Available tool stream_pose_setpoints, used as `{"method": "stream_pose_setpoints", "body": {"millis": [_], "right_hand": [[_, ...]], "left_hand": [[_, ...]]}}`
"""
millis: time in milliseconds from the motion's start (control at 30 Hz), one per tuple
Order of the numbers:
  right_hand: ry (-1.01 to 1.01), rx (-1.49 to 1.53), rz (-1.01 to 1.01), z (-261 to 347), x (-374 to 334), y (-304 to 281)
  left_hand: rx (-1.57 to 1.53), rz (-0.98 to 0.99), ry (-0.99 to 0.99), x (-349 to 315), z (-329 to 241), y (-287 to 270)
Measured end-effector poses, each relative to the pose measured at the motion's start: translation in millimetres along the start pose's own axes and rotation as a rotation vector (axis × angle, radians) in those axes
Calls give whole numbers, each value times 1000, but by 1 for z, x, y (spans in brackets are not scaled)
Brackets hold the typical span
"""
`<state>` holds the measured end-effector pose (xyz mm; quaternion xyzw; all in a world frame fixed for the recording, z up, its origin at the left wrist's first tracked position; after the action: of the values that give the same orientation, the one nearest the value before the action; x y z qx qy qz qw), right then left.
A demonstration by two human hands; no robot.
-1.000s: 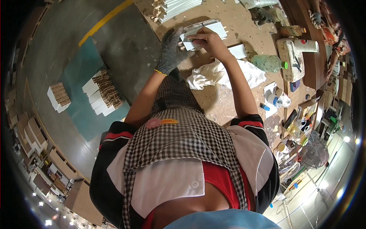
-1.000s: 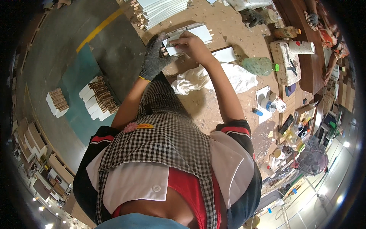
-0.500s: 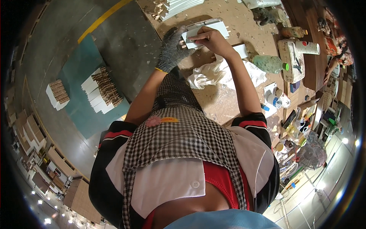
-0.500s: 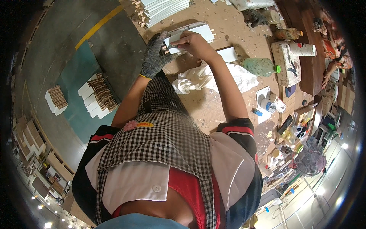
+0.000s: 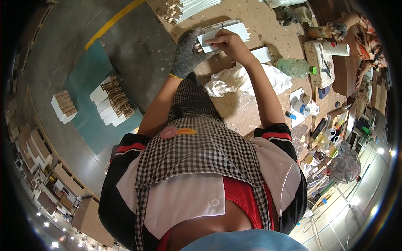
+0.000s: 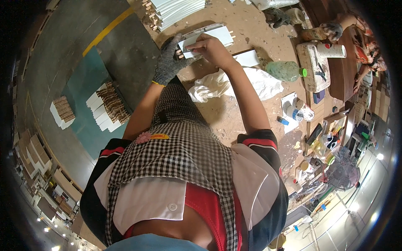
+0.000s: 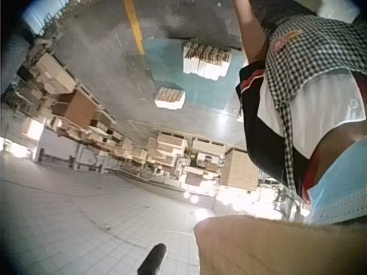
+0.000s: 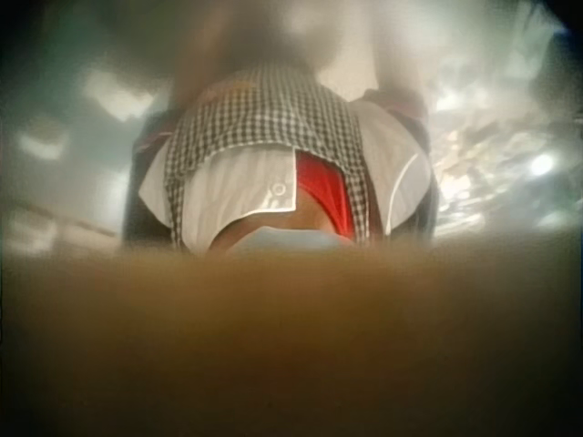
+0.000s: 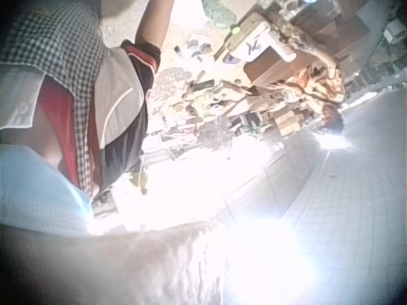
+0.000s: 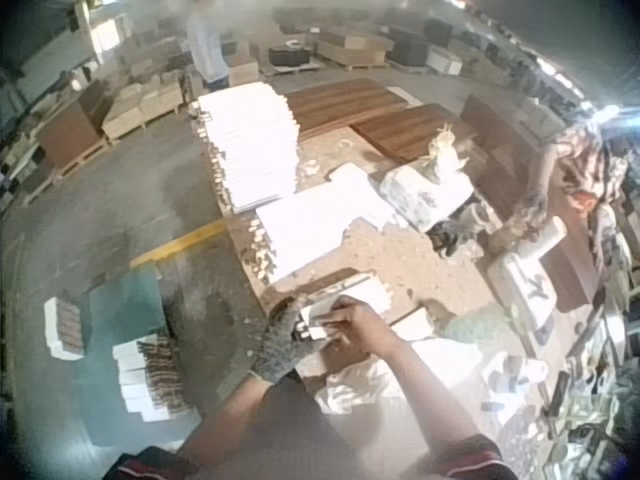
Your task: The person wipes white rectangular slats with a cloth and liquid, handling the slats individually and returning them to the table.
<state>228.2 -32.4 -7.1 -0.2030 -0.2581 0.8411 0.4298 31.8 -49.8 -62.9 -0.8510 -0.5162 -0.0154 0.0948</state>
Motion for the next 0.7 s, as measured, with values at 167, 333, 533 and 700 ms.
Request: {"method": "stream_pose_setpoints", "body": {"millis": [167, 333, 533, 700], "right_hand": [[-9, 22, 33, -5, 2, -6], [19, 34, -11, -5, 0, 0], [4, 2, 46, -3, 3, -2], [-13, -12, 87, -4, -1, -4]], "left_hand": [[304, -24, 41, 1, 7, -2], [243, -49, 47, 1, 8, -2], [330, -87, 81, 2, 10, -3], [370, -34, 121, 1, -9, -3]]}}
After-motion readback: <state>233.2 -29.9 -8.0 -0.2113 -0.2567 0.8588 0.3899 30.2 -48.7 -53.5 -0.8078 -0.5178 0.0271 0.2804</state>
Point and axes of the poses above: each hand's wrist, its own x-axis towards the middle knuckle, its own y-axis out of the palm, z = x × y, the point moved 2 cm from there along x, towards the middle knuckle, and after that the axes turned 10 degrees about z, right-handed, at the moved point
